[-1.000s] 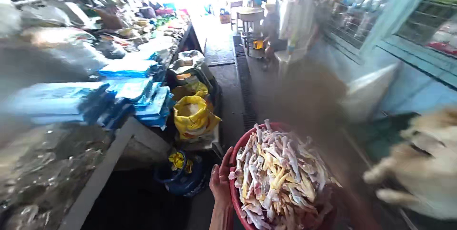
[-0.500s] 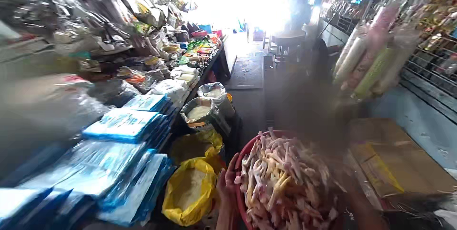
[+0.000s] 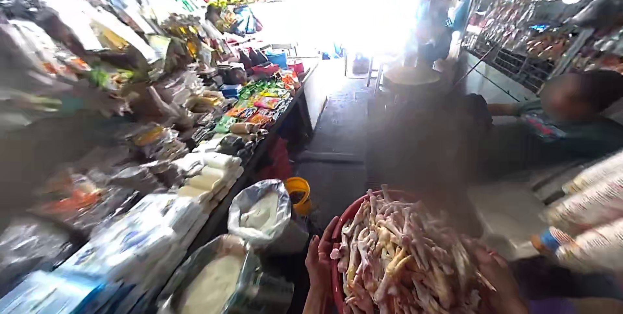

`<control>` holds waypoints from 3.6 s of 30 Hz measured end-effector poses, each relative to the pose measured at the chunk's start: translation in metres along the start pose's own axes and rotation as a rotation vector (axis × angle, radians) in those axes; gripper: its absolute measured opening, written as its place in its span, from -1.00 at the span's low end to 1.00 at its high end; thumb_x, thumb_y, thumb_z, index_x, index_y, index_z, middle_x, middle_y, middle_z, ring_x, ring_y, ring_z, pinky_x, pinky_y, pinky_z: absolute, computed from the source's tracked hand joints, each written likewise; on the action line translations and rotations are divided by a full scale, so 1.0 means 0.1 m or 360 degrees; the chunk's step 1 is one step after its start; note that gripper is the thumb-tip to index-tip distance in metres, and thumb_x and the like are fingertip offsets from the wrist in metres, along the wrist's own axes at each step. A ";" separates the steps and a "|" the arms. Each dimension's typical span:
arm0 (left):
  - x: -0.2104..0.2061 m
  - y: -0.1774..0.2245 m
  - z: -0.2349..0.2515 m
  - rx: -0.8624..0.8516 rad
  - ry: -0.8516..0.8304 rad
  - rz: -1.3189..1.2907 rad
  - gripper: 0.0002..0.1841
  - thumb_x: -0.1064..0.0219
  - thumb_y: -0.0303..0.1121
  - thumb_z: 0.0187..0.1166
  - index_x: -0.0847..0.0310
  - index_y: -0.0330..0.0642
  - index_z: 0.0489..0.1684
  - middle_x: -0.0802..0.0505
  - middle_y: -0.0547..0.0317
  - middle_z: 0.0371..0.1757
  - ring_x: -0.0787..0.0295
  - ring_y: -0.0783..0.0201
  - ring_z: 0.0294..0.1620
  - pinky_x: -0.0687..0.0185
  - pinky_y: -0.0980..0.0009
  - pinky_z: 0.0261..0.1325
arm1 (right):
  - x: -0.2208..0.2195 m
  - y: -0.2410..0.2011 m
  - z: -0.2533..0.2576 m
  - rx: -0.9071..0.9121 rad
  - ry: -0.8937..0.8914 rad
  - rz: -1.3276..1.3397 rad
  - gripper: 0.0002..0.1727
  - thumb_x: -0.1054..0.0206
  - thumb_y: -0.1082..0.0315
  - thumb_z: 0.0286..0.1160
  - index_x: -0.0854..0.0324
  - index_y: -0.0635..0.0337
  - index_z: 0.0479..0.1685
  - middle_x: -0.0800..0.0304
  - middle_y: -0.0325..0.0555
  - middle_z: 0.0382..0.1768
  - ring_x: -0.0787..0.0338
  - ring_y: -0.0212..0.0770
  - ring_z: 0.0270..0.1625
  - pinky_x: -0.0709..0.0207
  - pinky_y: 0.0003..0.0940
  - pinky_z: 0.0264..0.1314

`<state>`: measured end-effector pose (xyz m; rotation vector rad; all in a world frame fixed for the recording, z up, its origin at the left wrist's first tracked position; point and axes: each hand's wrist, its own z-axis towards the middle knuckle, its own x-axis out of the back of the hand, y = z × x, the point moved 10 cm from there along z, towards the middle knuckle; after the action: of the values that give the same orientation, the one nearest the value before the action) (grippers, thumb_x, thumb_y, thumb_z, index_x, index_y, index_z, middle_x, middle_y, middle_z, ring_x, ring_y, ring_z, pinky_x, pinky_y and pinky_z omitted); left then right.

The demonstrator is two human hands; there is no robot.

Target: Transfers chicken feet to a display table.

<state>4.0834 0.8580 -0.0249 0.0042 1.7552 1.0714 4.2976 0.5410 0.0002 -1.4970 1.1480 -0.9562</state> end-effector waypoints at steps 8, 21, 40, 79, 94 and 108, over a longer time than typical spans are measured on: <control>-0.44 0.13 2.97 -0.0243 0.0137 0.0109 -0.20 0.58 0.07 0.71 -0.26 -0.26 0.68 -0.75 -0.05 0.44 -0.81 0.23 0.28 -0.75 0.31 0.23 | -1.36 -0.84 3.23 0.0071 -0.0222 -0.0058 -0.59 -0.26 0.27 0.71 -0.55 0.12 -0.64 -0.62 -0.31 -0.66 -0.56 -0.46 -0.59 -0.53 -0.46 -0.44; -0.76 -0.17 8.40 -0.0103 0.0151 0.0039 -0.20 0.60 0.03 0.72 -0.32 -0.30 0.63 -0.78 -0.05 0.40 -0.80 0.22 0.28 -0.73 0.30 0.26 | -3.28 -1.67 7.87 0.0018 -0.0074 -0.0091 -0.60 -0.23 0.38 0.72 -0.48 0.12 -0.65 -0.55 -0.37 -0.73 -0.51 -0.53 -0.66 -0.48 -0.56 -0.52; -1.22 0.11 15.59 -0.0334 0.0309 0.0168 -0.19 0.64 0.02 0.72 -0.34 -0.32 0.59 -0.81 -0.02 0.35 -0.82 0.23 0.25 -0.75 0.30 0.23 | -6.68 -2.79 14.86 -0.0019 -0.0346 -0.0103 -0.62 -0.34 0.30 0.66 -0.54 0.16 -0.63 -0.58 -0.29 -0.69 -0.52 -0.45 -0.63 -0.47 -0.45 -0.49; 0.30 2.38 28.76 -0.0460 0.0509 0.0265 -0.19 0.65 0.02 0.75 -0.32 -0.35 0.62 -0.75 -0.11 0.40 -0.77 0.18 0.30 -0.69 0.23 0.32 | -15.30 -4.86 25.62 -0.0083 -0.0572 -0.0302 -0.66 -0.32 0.29 0.68 -0.55 0.17 -0.55 -0.61 -0.27 -0.67 -0.57 -0.42 -0.62 -0.56 -0.41 -0.49; 1.99 3.56 33.69 -0.0551 0.0652 0.0138 -0.18 0.67 0.03 0.73 -0.28 -0.34 0.62 -0.74 -0.11 0.41 -0.74 0.19 0.32 -0.68 0.25 0.31 | -19.66 -4.84 29.47 -0.0083 -0.0795 -0.0366 -0.66 -0.29 0.32 0.70 -0.50 0.14 -0.56 -0.57 -0.33 -0.71 -0.57 -0.46 -0.64 -0.57 -0.44 -0.50; 3.70 5.49 38.36 -0.0503 0.0607 0.0233 -0.19 0.67 -0.06 0.74 -0.26 -0.44 0.64 -0.66 -0.21 0.48 -0.69 0.19 0.38 -0.62 0.29 0.36 | -23.91 -5.33 32.23 -0.0135 -0.0780 -0.0282 -0.67 -0.14 0.33 0.81 -0.48 0.06 -0.48 -0.65 -0.42 -0.70 -0.65 -0.52 -0.63 -0.66 -0.50 -0.48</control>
<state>6.5604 3.8553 -0.2075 -0.2882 1.9211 1.5260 6.8841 3.6493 -0.1979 -1.7982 0.7166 -0.6067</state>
